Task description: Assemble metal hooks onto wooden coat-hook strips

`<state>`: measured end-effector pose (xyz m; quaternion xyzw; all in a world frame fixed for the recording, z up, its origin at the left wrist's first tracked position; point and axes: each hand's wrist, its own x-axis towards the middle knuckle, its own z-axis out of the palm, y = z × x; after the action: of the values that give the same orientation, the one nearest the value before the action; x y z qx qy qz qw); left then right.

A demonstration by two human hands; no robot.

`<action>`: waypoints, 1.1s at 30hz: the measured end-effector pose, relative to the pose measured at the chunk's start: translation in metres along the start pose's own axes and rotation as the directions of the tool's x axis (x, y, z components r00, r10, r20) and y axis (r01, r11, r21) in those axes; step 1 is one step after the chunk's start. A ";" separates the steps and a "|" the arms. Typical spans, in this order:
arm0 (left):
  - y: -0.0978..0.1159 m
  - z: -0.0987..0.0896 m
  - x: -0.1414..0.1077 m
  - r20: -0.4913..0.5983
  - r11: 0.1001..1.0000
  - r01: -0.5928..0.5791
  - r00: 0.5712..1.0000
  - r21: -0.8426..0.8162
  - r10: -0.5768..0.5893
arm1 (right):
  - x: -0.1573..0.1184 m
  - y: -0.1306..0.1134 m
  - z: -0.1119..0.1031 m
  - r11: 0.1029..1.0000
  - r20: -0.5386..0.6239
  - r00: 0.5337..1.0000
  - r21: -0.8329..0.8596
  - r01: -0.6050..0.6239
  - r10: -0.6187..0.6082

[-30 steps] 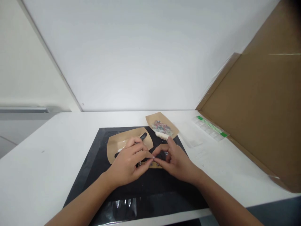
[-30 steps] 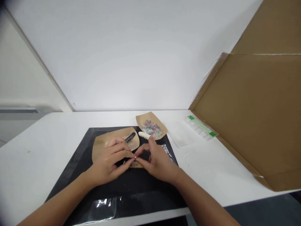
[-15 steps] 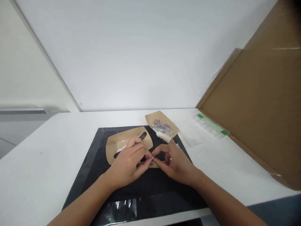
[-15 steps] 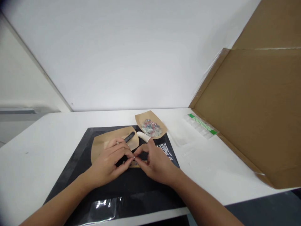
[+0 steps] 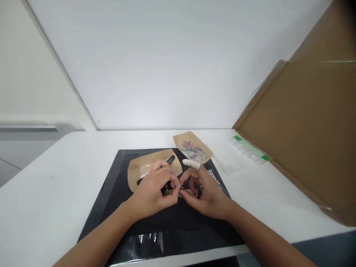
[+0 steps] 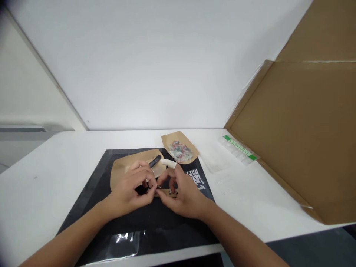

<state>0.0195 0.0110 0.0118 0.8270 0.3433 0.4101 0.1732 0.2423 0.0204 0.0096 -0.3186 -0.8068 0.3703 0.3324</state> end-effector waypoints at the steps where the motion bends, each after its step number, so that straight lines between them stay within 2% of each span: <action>1: 0.000 0.001 0.000 -0.022 1.000 0.016 1.000 -0.019 -0.016 | 0.000 0.000 0.001 1.000 0.000 1.000 0.007 0.010 -0.010; 7: 0.000 0.005 0.001 -0.103 0.988 0.103 0.988 -0.117 -0.115 | 0.002 -0.001 0.005 1.000 -0.101 0.995 0.000 -0.018 0.018; 11: 0.001 0.005 0.000 -0.106 0.959 0.154 0.977 -0.239 -0.184 | 0.002 0.002 0.007 1.000 -0.153 0.988 0.018 0.014 -0.011; 14: 0.005 0.002 0.001 -0.111 0.942 0.169 0.972 -0.289 -0.208 | -0.001 0.006 0.007 0.996 -0.206 0.976 0.041 0.082 -0.072; 18: 0.009 -0.003 0.003 -0.112 0.950 0.137 0.978 -0.281 -0.175 | -0.005 0.012 0.007 0.984 -0.316 0.935 0.018 0.178 -0.163; 22: 0.009 -0.005 0.004 -0.159 0.971 0.084 0.980 -0.225 -0.121 | -0.005 0.012 0.007 0.986 -0.356 0.921 -0.012 0.165 -0.159; 28: 0.007 -0.004 0.003 -0.186 0.979 0.053 0.978 -0.195 -0.090 | -0.004 0.008 0.005 0.987 -0.388 0.909 -0.094 0.128 -0.155; 33: 0.006 -0.004 0.003 -0.189 0.979 0.041 0.979 -0.198 -0.079 | -0.002 0.001 -0.001 0.972 -0.357 0.912 -0.187 0.139 -0.200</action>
<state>0.0206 0.0092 0.0191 0.7510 0.3420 0.5156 0.2304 0.2439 0.0198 0.0090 -0.3372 -0.7800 0.2076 0.4845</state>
